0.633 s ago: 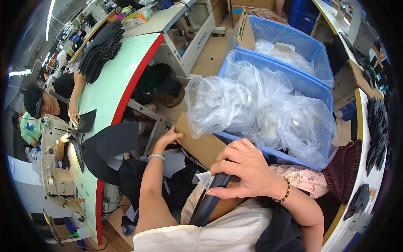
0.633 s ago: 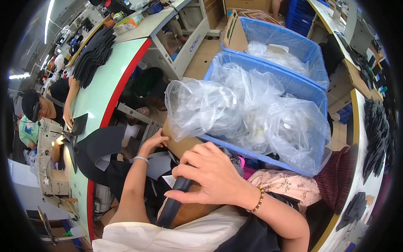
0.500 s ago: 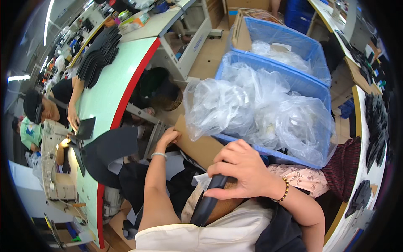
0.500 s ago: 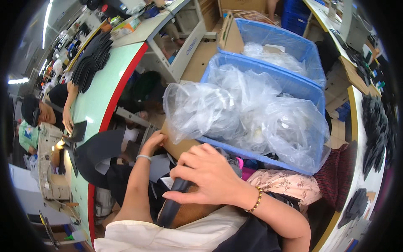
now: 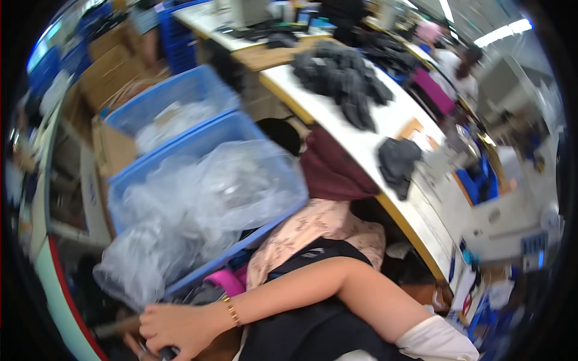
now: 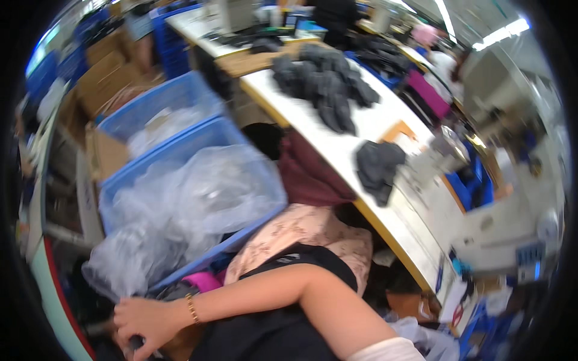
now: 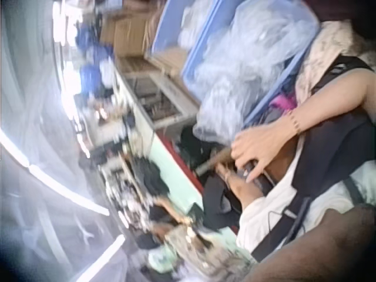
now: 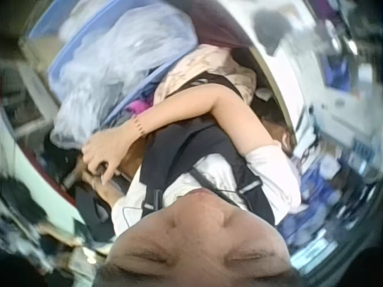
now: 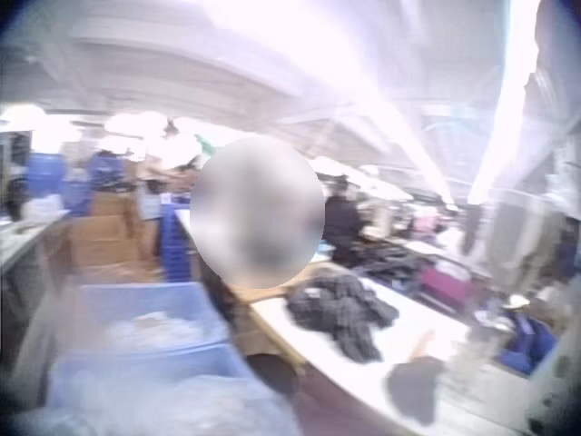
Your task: The person sorts and stacks black shoe uppers by hand, taking them from a plastic bin and placing them onto a workbench.
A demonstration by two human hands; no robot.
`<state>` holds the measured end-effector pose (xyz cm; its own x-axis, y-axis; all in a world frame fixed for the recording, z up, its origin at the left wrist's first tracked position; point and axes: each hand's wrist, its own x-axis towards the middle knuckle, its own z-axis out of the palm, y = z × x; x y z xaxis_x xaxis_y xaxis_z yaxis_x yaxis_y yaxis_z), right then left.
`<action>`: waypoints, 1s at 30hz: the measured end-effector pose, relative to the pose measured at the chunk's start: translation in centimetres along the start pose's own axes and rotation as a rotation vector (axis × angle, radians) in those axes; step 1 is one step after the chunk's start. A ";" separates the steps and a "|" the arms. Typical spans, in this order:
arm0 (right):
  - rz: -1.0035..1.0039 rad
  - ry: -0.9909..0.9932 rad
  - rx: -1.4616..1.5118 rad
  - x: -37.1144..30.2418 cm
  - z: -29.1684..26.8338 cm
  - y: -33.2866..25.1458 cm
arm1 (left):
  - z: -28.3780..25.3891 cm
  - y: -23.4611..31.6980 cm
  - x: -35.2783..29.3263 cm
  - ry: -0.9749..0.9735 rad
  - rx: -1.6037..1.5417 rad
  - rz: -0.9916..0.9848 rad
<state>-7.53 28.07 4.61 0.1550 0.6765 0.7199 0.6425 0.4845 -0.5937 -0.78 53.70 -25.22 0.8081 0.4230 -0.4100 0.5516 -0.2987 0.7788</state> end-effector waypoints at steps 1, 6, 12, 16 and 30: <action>0.039 0.020 -0.015 -0.2 -0.8 0.0 | 0.4 3.4 0.2 -0.061 0.053 0.045; 0.045 0.512 -0.019 -3.6 -5.4 -1.8 | -6.5 19.6 -7.3 -0.186 0.326 0.158; 0.506 0.834 -0.650 -17.5 -19.6 -9.7 | -13.9 36.8 -20.0 -0.127 0.639 0.212; 0.806 1.250 -0.883 -24.2 -23.2 -18.5 | -7.6 44.4 -23.0 -0.078 0.556 0.623; 1.044 1.600 -1.216 -32.1 -32.9 -19.9 | 42.9 51.1 -31.8 -0.756 0.409 1.465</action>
<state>-0.61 -21.60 5.16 0.5143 -0.7691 0.3795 -0.1276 -0.5063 -0.8529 10.58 -11.73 7.22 0.4947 -0.8237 0.2771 -0.7764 -0.2755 0.5669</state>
